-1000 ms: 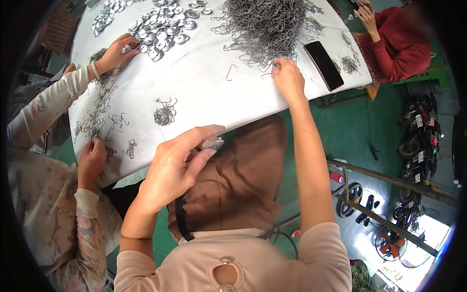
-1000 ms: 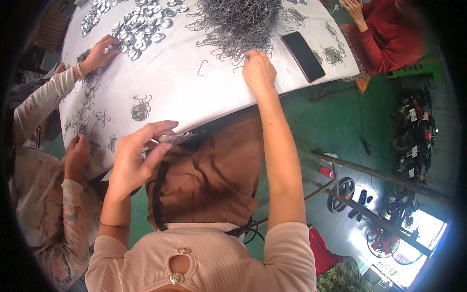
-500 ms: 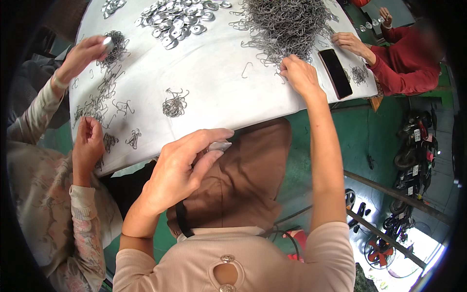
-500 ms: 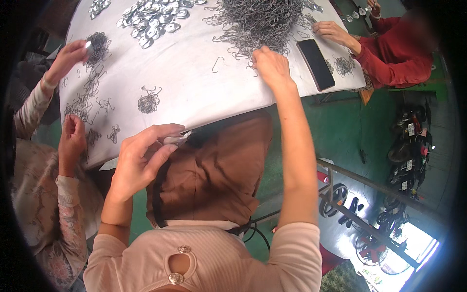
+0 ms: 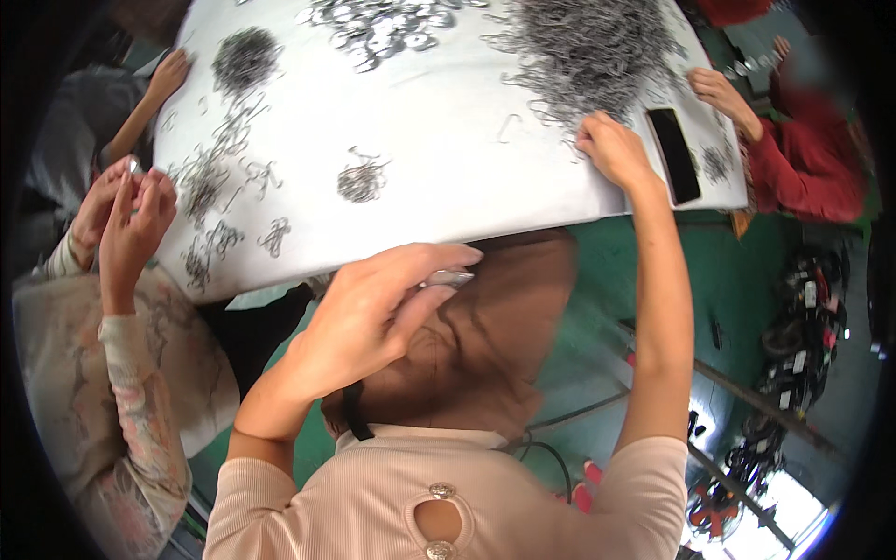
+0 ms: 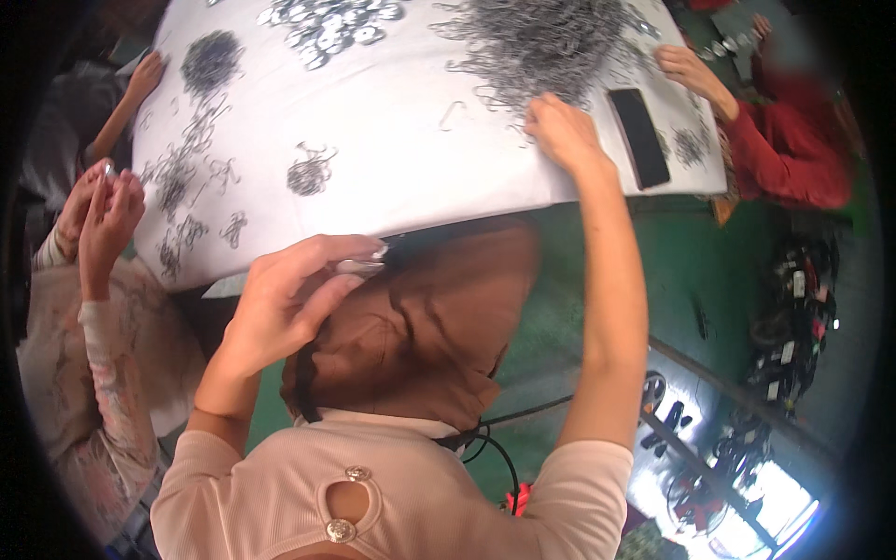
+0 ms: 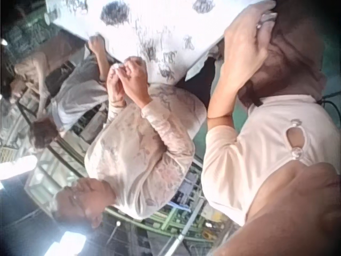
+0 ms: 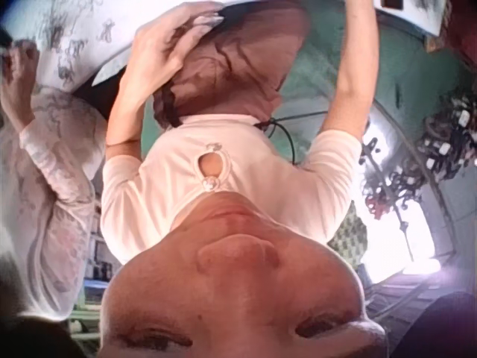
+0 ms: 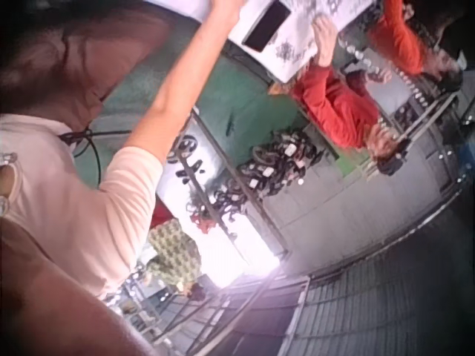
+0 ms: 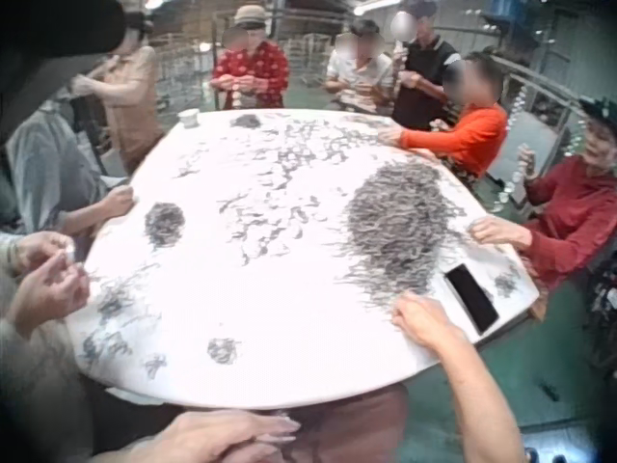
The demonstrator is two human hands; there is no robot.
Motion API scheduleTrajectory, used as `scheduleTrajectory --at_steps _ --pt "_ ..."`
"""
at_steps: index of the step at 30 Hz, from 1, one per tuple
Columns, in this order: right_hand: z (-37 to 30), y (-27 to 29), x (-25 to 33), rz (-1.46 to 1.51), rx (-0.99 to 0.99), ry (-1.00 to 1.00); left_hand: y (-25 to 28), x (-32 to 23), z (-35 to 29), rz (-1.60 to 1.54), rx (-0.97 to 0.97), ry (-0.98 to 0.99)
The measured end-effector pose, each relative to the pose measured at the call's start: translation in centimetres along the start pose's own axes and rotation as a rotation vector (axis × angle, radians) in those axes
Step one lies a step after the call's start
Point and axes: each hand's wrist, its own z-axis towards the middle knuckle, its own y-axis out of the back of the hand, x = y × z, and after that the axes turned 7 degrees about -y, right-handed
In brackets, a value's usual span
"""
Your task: The person repeatedly picks up small metal discs and wire hooks from a table, inserts the hooks into the discs, and places the assembled units onto a hanging rack. The process is continuous and repetitive, with other workers performing similar tasks nearby.
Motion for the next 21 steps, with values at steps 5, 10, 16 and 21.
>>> scheduleTrajectory --at_steps 5,10,16,21 --pt "1.4 -2.1 -2.6 0.434 -0.205 0.187 -0.1 0.6 -0.1 -0.031 0.042 -0.022" --pt "1.1 -0.1 -0.1 1.372 0.279 -0.228 -0.8 1.3 -1.1 -0.090 -0.013 -0.064" --pt "1.3 -0.7 -0.8 1.012 0.133 -0.326 -0.6 1.6 -1.1 -0.049 0.011 -0.059" --pt "0.9 1.8 -0.3 0.857 0.041 -0.301 -0.3 1.1 -0.8 -0.050 0.005 -0.045"
